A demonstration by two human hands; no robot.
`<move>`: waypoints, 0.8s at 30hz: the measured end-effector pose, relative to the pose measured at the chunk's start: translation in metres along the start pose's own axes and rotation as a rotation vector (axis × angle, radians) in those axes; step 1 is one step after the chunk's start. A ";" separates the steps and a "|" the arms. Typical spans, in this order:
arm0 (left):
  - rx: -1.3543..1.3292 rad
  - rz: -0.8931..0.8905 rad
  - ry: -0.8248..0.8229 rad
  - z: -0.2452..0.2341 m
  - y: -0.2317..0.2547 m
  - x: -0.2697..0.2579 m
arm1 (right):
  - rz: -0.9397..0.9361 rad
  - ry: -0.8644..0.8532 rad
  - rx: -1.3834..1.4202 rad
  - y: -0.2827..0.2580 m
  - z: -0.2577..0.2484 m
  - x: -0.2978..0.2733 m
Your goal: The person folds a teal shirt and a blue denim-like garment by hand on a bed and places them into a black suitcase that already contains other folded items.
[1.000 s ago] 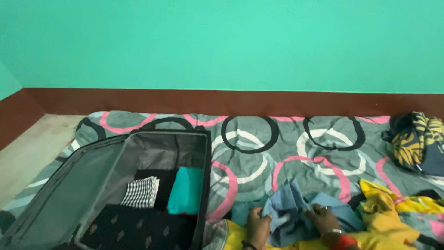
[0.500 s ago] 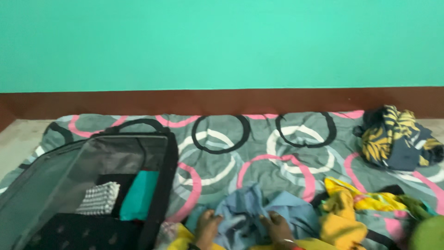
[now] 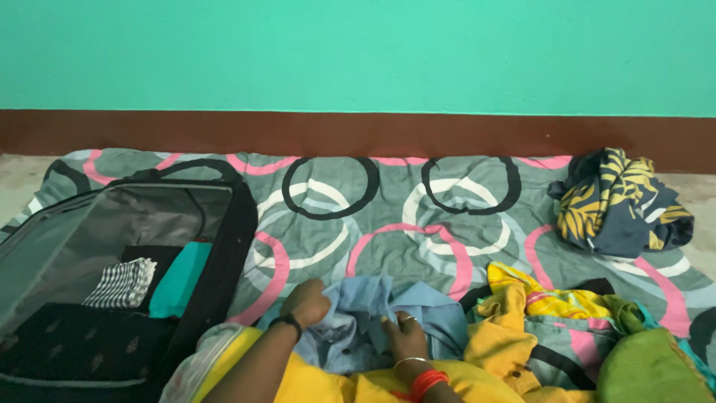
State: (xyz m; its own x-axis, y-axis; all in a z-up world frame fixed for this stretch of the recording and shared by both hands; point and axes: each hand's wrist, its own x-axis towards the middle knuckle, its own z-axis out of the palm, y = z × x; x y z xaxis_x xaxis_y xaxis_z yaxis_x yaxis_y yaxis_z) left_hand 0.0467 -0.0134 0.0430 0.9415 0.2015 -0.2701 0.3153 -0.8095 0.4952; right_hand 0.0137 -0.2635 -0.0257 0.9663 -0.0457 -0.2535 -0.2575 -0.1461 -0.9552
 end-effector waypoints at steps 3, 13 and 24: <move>-0.058 0.043 0.079 -0.008 0.006 -0.015 | -0.078 0.018 0.009 0.000 -0.003 0.009; -0.264 0.104 0.179 -0.033 0.000 -0.036 | -0.387 0.336 -0.512 -0.037 0.012 -0.004; -0.405 0.519 0.640 -0.144 0.051 -0.009 | -0.777 0.335 -0.530 -0.227 -0.015 0.058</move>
State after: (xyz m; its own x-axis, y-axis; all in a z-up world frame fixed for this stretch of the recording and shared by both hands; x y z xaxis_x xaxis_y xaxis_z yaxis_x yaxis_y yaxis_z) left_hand 0.0717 0.0230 0.1893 0.8246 0.2315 0.5161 -0.2614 -0.6532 0.7106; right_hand 0.1281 -0.2477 0.1782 0.8370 -0.0150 0.5470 0.3965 -0.6724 -0.6250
